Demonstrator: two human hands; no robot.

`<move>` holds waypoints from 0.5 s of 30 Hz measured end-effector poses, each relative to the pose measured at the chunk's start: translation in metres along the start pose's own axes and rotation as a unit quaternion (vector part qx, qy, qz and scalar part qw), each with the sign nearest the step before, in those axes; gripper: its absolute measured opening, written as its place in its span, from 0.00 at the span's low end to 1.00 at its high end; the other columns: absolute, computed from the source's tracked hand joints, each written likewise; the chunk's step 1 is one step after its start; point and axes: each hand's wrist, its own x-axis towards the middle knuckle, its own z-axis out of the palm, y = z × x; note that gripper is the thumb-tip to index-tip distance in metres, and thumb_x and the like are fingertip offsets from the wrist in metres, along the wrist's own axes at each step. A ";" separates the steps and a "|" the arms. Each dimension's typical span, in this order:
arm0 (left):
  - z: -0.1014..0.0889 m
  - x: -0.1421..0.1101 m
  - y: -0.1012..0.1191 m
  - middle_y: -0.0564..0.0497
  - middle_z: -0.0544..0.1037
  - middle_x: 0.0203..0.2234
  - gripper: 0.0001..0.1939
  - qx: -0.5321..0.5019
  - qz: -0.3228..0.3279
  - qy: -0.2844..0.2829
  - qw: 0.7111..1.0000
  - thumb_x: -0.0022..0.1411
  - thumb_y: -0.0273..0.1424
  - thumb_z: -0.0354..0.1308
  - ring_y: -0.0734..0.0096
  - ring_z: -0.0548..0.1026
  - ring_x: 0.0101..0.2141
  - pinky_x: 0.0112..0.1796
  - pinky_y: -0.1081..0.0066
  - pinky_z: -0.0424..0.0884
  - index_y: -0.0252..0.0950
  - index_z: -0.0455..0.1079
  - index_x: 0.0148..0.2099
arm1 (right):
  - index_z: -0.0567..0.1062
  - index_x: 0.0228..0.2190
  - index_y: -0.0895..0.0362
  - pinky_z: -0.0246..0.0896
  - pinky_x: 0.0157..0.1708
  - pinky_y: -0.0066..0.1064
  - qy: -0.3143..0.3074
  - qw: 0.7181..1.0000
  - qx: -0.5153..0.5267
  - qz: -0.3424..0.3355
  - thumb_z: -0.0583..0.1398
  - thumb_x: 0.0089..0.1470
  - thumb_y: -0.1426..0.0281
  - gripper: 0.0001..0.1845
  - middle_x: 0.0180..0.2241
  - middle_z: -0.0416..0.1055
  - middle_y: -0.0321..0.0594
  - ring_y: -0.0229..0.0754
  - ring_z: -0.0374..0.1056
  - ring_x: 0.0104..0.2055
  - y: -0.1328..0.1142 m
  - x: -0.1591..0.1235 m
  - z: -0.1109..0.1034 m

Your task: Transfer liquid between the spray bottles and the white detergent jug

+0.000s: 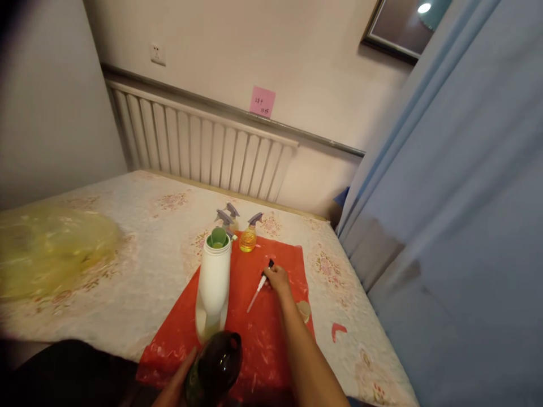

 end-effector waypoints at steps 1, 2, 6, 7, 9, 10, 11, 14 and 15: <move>0.001 0.001 -0.001 0.42 0.82 0.40 0.29 -0.002 0.004 0.000 1.000 0.62 0.34 0.58 0.57 0.80 0.40 0.39 0.64 0.76 0.33 0.58 0.63 | 0.71 0.45 0.59 0.70 0.37 0.37 -0.001 0.999 0.037 -0.012 0.58 0.60 0.64 0.14 0.42 0.72 0.41 0.41 0.71 0.38 -0.003 -0.006 -0.012; 0.001 0.002 -0.002 0.43 0.83 0.39 0.28 0.001 0.009 0.003 1.000 0.62 0.33 0.58 0.58 0.81 0.38 0.38 0.64 0.76 0.33 0.59 0.62 | 0.72 0.42 0.60 0.70 0.34 0.34 -0.002 0.997 0.077 -0.025 0.58 0.60 0.62 0.14 0.38 0.73 0.39 0.38 0.71 0.34 -0.007 -0.012 -0.023; -0.007 0.008 -0.006 0.44 0.83 0.32 0.26 0.026 0.018 0.023 0.999 0.60 0.35 0.60 0.56 0.81 0.32 0.31 0.64 0.76 0.32 0.63 0.58 | 0.71 0.37 0.58 0.67 0.26 0.29 0.025 0.970 0.221 -0.099 0.60 0.50 0.52 0.22 0.28 0.72 0.34 0.35 0.69 0.24 -0.024 -0.050 -0.065; -0.010 0.010 -0.007 0.45 0.83 0.32 0.25 0.025 0.022 0.023 0.999 0.59 0.35 0.61 0.56 0.81 0.32 0.31 0.65 0.75 0.33 0.64 0.57 | 0.70 0.38 0.57 0.66 0.26 0.29 0.029 0.961 0.248 -0.116 0.61 0.47 0.52 0.23 0.30 0.72 0.34 0.35 0.69 0.24 -0.029 -0.061 -0.073; -0.014 0.012 -0.009 0.46 0.83 0.34 0.24 0.020 0.030 0.013 0.999 0.59 0.34 0.62 0.57 0.81 0.34 0.32 0.65 0.75 0.34 0.65 0.56 | 0.70 0.39 0.56 0.66 0.27 0.30 0.026 0.947 0.288 -0.141 0.62 0.45 0.53 0.24 0.31 0.73 0.36 0.36 0.69 0.25 -0.037 -0.083 -0.083; -0.015 0.013 -0.010 0.45 0.83 0.35 0.23 0.023 0.032 0.006 0.999 0.59 0.35 0.62 0.57 0.81 0.34 0.33 0.64 0.75 0.35 0.65 0.55 | 0.70 0.39 0.56 0.66 0.27 0.30 0.021 0.942 0.301 -0.149 0.63 0.44 0.54 0.24 0.31 0.73 0.37 0.36 0.68 0.25 -0.041 -0.093 -0.086; -0.015 0.013 -0.011 0.45 0.83 0.36 0.23 0.030 0.032 0.001 0.999 0.59 0.36 0.62 0.57 0.81 0.35 0.34 0.64 0.75 0.35 0.66 0.55 | 0.71 0.38 0.57 0.65 0.27 0.31 0.013 0.936 0.314 -0.157 0.64 0.43 0.55 0.24 0.31 0.73 0.37 0.37 0.68 0.25 -0.044 -0.102 -0.088; -0.016 0.011 -0.013 0.43 0.82 0.38 0.24 0.053 0.031 -0.005 0.998 0.58 0.39 0.62 0.54 0.80 0.37 0.34 0.62 0.75 0.34 0.66 0.54 | 0.72 0.37 0.58 0.65 0.26 0.31 -0.019 0.925 0.336 -0.176 0.65 0.43 0.60 0.20 0.29 0.74 0.38 0.38 0.68 0.23 -0.048 -0.120 -0.088; -0.016 0.010 -0.014 0.43 0.82 0.38 0.24 0.058 0.031 -0.005 0.998 0.58 0.39 0.62 0.55 0.80 0.37 0.35 0.62 0.74 0.34 0.66 0.54 | 0.73 0.37 0.58 0.65 0.26 0.31 -0.026 0.924 0.335 -0.182 0.65 0.44 0.61 0.18 0.29 0.74 0.38 0.37 0.67 0.23 -0.047 -0.125 -0.087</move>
